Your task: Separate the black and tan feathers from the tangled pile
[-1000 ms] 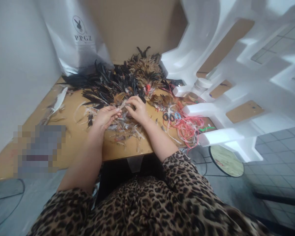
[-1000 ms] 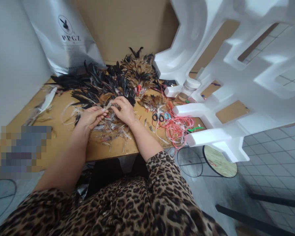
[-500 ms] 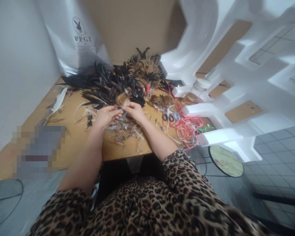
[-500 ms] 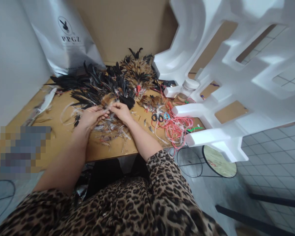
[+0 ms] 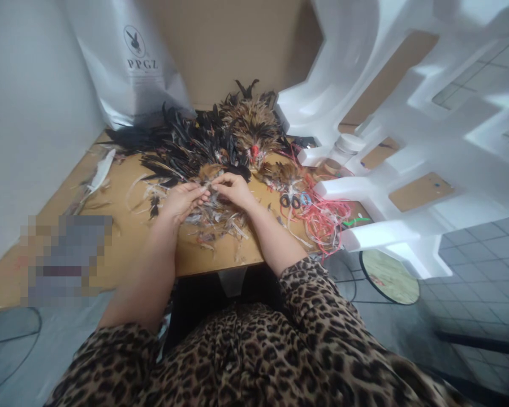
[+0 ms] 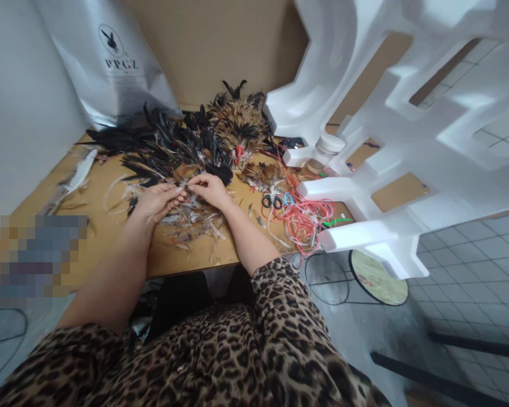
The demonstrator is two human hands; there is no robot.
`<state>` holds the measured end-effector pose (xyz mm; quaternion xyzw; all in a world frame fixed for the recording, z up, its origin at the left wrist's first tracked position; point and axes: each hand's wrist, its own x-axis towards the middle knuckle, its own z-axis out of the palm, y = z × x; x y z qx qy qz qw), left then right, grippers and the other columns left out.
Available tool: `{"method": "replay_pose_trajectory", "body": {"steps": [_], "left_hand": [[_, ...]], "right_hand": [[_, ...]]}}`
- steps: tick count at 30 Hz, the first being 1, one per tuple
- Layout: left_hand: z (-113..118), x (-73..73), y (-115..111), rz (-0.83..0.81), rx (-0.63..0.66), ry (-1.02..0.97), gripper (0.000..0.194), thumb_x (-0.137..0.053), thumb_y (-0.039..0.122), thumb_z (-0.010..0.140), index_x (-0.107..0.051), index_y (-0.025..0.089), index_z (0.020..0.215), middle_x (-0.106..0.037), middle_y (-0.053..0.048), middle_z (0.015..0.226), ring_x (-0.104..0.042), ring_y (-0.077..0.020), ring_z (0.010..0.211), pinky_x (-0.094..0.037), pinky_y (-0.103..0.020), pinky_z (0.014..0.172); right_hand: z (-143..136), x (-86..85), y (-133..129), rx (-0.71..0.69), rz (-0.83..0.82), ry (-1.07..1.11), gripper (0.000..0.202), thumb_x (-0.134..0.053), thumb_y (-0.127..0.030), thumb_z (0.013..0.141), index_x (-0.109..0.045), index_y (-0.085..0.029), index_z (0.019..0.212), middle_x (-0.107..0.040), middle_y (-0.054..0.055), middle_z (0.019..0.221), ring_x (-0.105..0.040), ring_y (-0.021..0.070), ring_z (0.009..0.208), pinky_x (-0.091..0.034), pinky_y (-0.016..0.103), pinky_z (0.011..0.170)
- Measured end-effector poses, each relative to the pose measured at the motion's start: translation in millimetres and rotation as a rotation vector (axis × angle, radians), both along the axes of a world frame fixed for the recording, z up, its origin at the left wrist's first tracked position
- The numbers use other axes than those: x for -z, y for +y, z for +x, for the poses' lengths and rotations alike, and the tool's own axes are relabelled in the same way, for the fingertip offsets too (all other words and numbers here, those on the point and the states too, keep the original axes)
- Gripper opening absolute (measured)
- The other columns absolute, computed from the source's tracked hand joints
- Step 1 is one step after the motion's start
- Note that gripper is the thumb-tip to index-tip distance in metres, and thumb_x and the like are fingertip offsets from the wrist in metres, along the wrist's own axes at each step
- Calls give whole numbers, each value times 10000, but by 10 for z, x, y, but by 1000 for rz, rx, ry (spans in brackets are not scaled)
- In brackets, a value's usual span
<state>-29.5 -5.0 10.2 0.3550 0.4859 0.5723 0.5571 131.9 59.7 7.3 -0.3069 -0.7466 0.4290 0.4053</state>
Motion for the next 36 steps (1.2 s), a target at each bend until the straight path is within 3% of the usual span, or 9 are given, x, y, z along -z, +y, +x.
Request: {"method": "replay_pose_trajectory", "body": {"steps": [5, 12, 16, 20, 23, 25, 28, 33, 36], "left_hand": [[-44, -12, 25, 33, -118, -118, 130, -742, 165, 626, -643, 95, 671, -666, -53, 660, -563, -44, 508, -427, -114, 465], [-51, 11, 35, 26, -138, -155, 133, -744, 149, 628, -636, 91, 681, -666, -53, 669, -568, -46, 515, -429, -117, 468], [-51, -3, 30, 25, -148, -185, 115, -728, 134, 648, -627, 94, 685, -664, -47, 668, -567, -39, 518, -429, -111, 480], [-49, -21, 22, 12, -133, -199, 72, -695, 116, 677, -624, 102, 677, -660, -37, 661, -569, -38, 530, -427, -107, 485], [-50, -20, 20, -3, -113, -182, 70, -692, 122, 686, -624, 105, 683, -663, -37, 680, -570, -34, 536, -425, -103, 488], [-55, -9, 23, -4, -89, -175, 76, -698, 134, 687, -627, 107, 692, -671, -43, 700, -581, -37, 553, -430, -102, 498], [-67, 14, 30, -5, -46, -177, 69, -691, 140, 698, -631, 107, 700, -683, -56, 723, -598, -45, 575, -432, -101, 500], [-68, 44, 35, -4, 13, -181, 41, -674, 125, 711, -647, 96, 724, -699, -76, 762, -628, -61, 606, -458, -107, 515], [-52, 48, 33, -19, 44, -174, 66, -689, 125, 701, -653, 86, 741, -699, -86, 760, -642, -77, 615, -452, -107, 493]], "right_hand": [[181, -101, 5, -15, 475, -470, 185, -554, -227, 799, -701, -183, 902, -597, 58, 951, -508, 168, 913, -375, 307, 855], [114, -108, -104, 4, 611, -770, 235, -469, -243, 854, -687, -191, 924, -585, 91, 972, -471, 202, 915, -359, 326, 838], [123, -65, -44, 81, 442, -579, 195, -508, -248, 822, -685, -166, 832, -602, 70, 886, -513, 171, 858, -386, 289, 791], [135, -50, 29, 131, 41, -130, 191, -588, -318, 750, -661, -142, 753, -606, 20, 711, -530, 120, 668, -415, 249, 662], [124, -67, 23, 78, -307, 86, 272, -643, -410, 689, -635, -140, 726, -519, -35, 523, -422, 74, 474, -357, 216, 496], [112, -79, 3, 30, -431, 174, 315, -684, -439, 641, -631, -137, 712, -455, -63, 461, -330, 45, 414, -280, 194, 431], [84, -67, -17, -41, -489, 239, 350, -719, -454, 600, -631, -131, 704, -454, -68, 462, -293, 28, 402, -227, 181, 404], [-6, 20, -28, -72, -540, 266, 363, -756, -446, 551, -580, -154, 674, -468, -77, 488, -362, 34, 424, -338, 179, 450], [-60, 56, -49, -57, -534, 257, 368, -761, -433, 543, -566, -155, 686, -496, -73, 514, -367, 32, 429, -310, 172, 443]]}}
